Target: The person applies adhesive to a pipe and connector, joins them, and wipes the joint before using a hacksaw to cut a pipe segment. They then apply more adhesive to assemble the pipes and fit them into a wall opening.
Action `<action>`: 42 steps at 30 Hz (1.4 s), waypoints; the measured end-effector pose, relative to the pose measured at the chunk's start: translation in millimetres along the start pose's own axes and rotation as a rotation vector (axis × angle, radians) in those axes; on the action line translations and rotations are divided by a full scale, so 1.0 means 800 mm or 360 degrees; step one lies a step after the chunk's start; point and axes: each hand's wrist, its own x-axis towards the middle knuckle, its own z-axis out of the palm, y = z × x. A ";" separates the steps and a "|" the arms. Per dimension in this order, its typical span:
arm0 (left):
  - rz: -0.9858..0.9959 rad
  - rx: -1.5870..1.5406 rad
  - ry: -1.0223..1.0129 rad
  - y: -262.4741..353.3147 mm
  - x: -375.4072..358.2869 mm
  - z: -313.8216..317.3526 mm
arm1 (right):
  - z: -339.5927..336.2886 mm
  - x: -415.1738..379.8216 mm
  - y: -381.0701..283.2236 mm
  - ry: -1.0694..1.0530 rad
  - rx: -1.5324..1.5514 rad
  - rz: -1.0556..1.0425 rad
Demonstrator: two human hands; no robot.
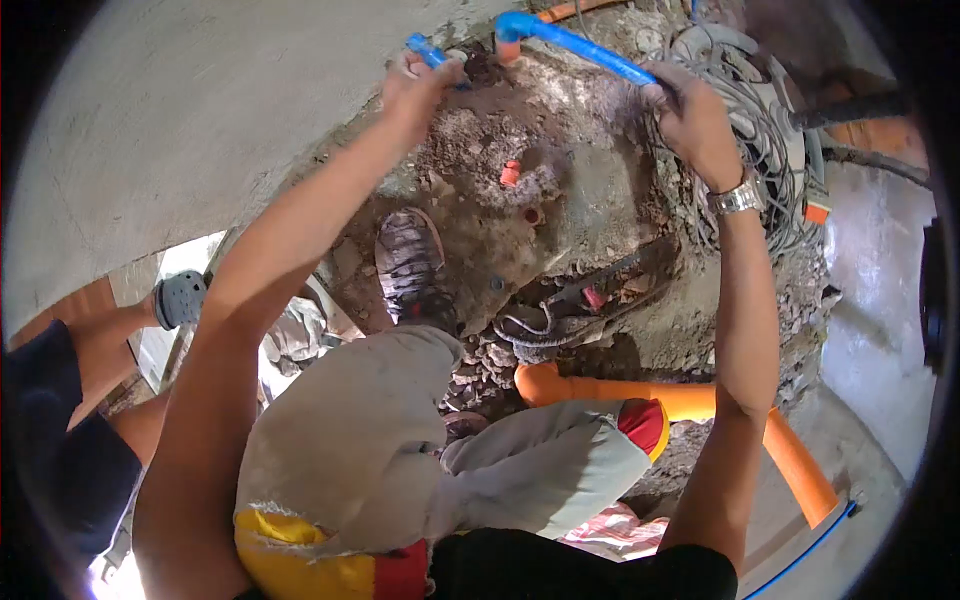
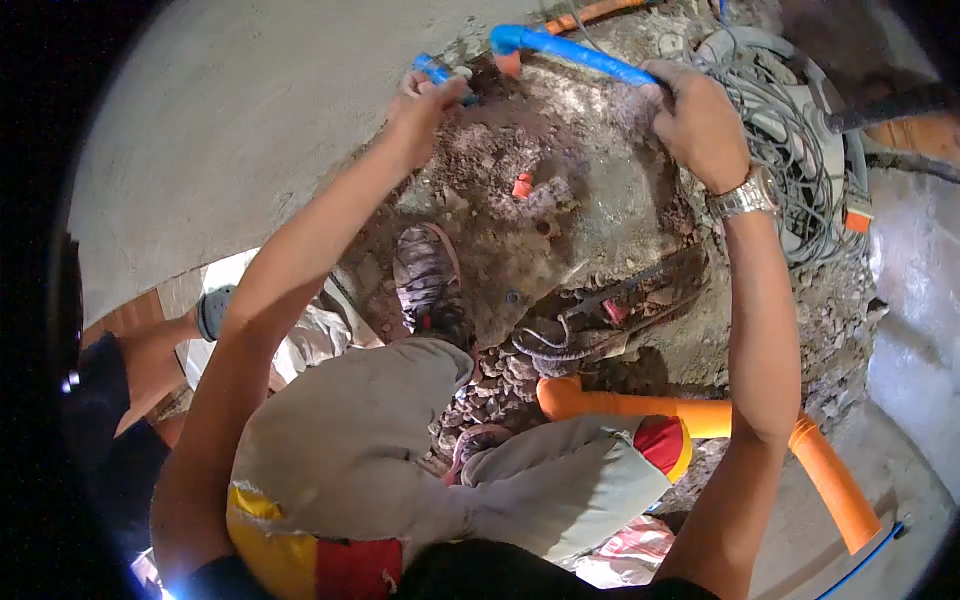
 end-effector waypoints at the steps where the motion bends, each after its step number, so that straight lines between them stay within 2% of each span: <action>1: 0.0059 0.0147 0.0101 0.013 -0.020 0.013 | -0.006 0.011 -0.008 0.0061 0.0008 0.0008; 4: 0.0143 0.0394 0.0279 -0.010 -0.015 0.019 | -0.016 0.046 -0.028 0.0069 0.0025 -0.0190; 7: 0.0312 0.0403 0.0376 -0.046 -0.008 0.024 | -0.014 0.082 -0.060 -0.0046 -0.0094 -0.0315; 9: 0.0345 0.0382 0.0445 -0.031 -0.023 0.037 | 0.004 0.109 -0.066 -0.0036 -0.0125 -0.0499; 10: 0.0352 0.0365 0.0465 -0.031 -0.023 0.042 | 0.007 0.123 -0.078 -0.0040 -0.0133 -0.0525; 12: 0.0429 0.0337 0.0500 -0.043 -0.019 0.047 | 0.014 0.150 -0.109 -0.0273 -0.0346 -0.0454; 14: 0.0491 0.0333 0.0579 -0.041 -0.023 0.052 | 0.027 0.170 -0.124 -0.0311 -0.0429 -0.0496; 16: 0.0398 0.0174 0.0567 -0.040 -0.029 0.055 | 0.043 0.184 -0.138 -0.0420 -0.0312 -0.0688; 17: 0.0395 0.0163 0.0585 -0.047 -0.025 0.059 | 0.050 0.190 -0.148 -0.0482 -0.0354 -0.0630; 19: 0.0668 -0.0221 0.0487 -0.049 -0.025 0.065 | 0.050 0.203 -0.158 -0.0553 -0.0394 -0.0654; 20: 0.0663 -0.0222 0.0505 -0.046 -0.032 0.065 | 0.051 0.207 -0.162 -0.0610 -0.0433 -0.0655; 21: 0.0573 -0.0039 0.0534 -0.044 -0.042 0.065 | 0.069 0.217 -0.140 -0.0468 -0.0337 -0.0762; 22: 0.0484 0.0142 0.0559 -0.035 -0.047 0.067 | 0.078 0.228 -0.121 -0.0474 -0.0337 -0.0780; 23: 0.0631 -0.0232 0.0476 -0.054 -0.040 0.073 | 0.083 0.240 -0.105 -0.0446 -0.0406 -0.0852; 26: 0.0460 -0.0269 0.0502 -0.047 -0.046 0.080 | 0.099 0.264 -0.060 -0.0519 -0.0529 -0.0899; 28: 0.0485 -0.0202 0.0574 -0.042 -0.049 0.079 | 0.117 0.273 -0.027 -0.0573 -0.0526 -0.0902; 30: 0.0524 -0.0056 0.0494 -0.060 -0.041 0.075 | 0.134 0.276 -0.016 -0.0533 -0.0394 -0.0843; 32: 0.0616 -0.0214 0.0519 -0.065 -0.037 0.076 | 0.120 0.263 -0.050 -0.0965 -0.0177 -0.0433; 33: 0.0575 -0.0196 0.0493 -0.059 -0.037 0.074 | 0.133 0.256 -0.048 -0.0787 -0.0085 -0.0624; 36: 0.0469 -0.0177 0.0455 -0.061 -0.042 0.075 | 0.140 0.257 -0.055 -0.0616 -0.0347 -0.0672; 38: 0.0423 -0.0176 0.0455 -0.062 -0.041 0.075 | 0.137 0.263 -0.049 -0.0615 -0.0320 -0.0752; 40: 0.0406 0.0080 0.0530 -0.060 -0.049 0.075 | 0.143 0.259 -0.041 -0.0643 -0.0375 -0.0605; 42: 0.0461 0.0239 0.0598 -0.055 -0.063 0.076 | 0.148 0.256 -0.027 -0.0636 -0.0343 -0.0697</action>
